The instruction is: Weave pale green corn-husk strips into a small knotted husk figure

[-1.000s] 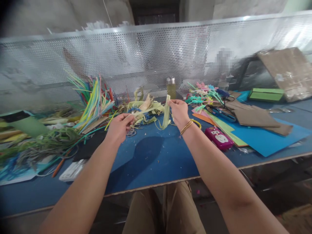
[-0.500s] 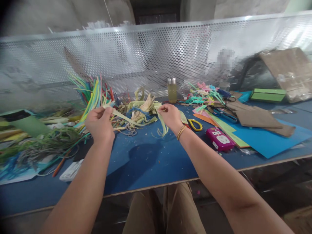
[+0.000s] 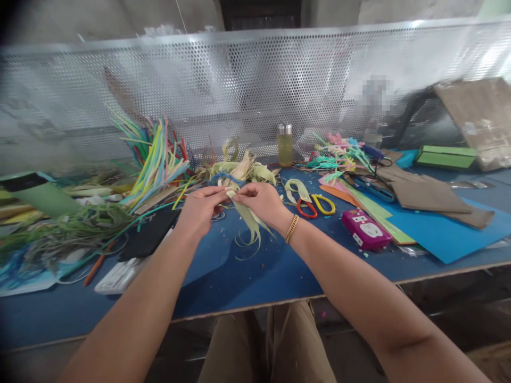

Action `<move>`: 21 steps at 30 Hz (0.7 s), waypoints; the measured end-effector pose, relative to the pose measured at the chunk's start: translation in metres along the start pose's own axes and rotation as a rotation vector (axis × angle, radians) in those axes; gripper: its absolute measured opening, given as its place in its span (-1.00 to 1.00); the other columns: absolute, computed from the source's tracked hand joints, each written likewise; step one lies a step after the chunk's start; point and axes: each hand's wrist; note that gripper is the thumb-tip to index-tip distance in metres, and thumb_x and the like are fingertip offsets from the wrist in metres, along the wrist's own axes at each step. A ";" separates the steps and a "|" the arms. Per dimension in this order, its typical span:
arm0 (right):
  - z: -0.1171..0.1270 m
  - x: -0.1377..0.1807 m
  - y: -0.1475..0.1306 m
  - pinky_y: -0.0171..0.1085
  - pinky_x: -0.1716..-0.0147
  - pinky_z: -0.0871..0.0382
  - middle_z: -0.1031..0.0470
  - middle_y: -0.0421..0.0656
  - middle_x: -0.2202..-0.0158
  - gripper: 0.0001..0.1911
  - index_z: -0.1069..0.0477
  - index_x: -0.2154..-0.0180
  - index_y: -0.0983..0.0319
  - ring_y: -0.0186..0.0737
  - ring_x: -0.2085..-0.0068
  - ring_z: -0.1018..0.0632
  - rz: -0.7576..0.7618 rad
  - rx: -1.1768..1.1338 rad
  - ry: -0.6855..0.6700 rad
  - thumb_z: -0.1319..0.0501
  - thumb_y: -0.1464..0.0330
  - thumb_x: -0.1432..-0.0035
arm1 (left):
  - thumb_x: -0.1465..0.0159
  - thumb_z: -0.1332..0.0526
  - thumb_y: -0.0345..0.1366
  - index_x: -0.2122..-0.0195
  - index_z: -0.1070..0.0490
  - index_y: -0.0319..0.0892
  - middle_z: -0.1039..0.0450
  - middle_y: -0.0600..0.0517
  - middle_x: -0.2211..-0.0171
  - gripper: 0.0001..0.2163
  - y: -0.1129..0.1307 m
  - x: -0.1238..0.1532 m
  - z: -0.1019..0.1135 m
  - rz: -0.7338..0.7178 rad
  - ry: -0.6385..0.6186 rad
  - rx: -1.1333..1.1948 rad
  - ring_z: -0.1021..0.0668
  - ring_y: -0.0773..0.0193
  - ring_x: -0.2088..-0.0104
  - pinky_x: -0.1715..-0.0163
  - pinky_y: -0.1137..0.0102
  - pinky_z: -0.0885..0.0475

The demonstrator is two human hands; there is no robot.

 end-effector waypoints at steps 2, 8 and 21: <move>0.001 -0.001 -0.001 -0.31 0.40 -0.36 -0.53 -0.18 0.46 -0.67 -0.50 0.46 0.26 -0.35 0.43 -0.46 -0.014 -0.015 0.017 -0.41 0.12 0.11 | 0.09 -0.46 -0.10 0.38 -0.63 -0.18 -0.56 -0.05 0.49 -0.69 0.000 0.000 0.002 -0.003 -0.026 -0.002 -0.51 0.27 0.48 0.59 0.47 -0.25; -0.002 -0.002 0.001 -0.32 0.42 -0.36 -0.52 -0.19 0.48 -0.67 -0.48 0.48 0.27 -0.35 0.44 -0.46 -0.016 -0.051 0.073 -0.42 0.13 0.14 | -0.03 -0.40 -0.09 0.38 -0.63 -0.16 -0.59 -0.06 0.42 -0.75 -0.001 0.002 0.002 -0.109 -0.061 -0.098 -0.54 0.23 0.40 0.50 0.44 -0.34; 0.002 -0.004 0.011 -0.32 0.43 -0.34 -0.52 -0.19 0.48 -0.76 -0.46 0.44 0.26 -0.35 0.46 -0.47 0.015 0.027 0.134 -0.40 0.24 0.09 | -0.12 -0.31 -0.22 0.34 -0.64 -0.10 -0.58 0.00 0.45 -0.85 -0.003 0.001 0.005 -0.328 -0.037 -0.345 -0.54 0.23 0.42 0.46 0.41 -0.40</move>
Point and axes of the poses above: each hand's wrist, its own x-axis away from the middle knuckle, its own z-axis out of the back of the hand, y = z × x
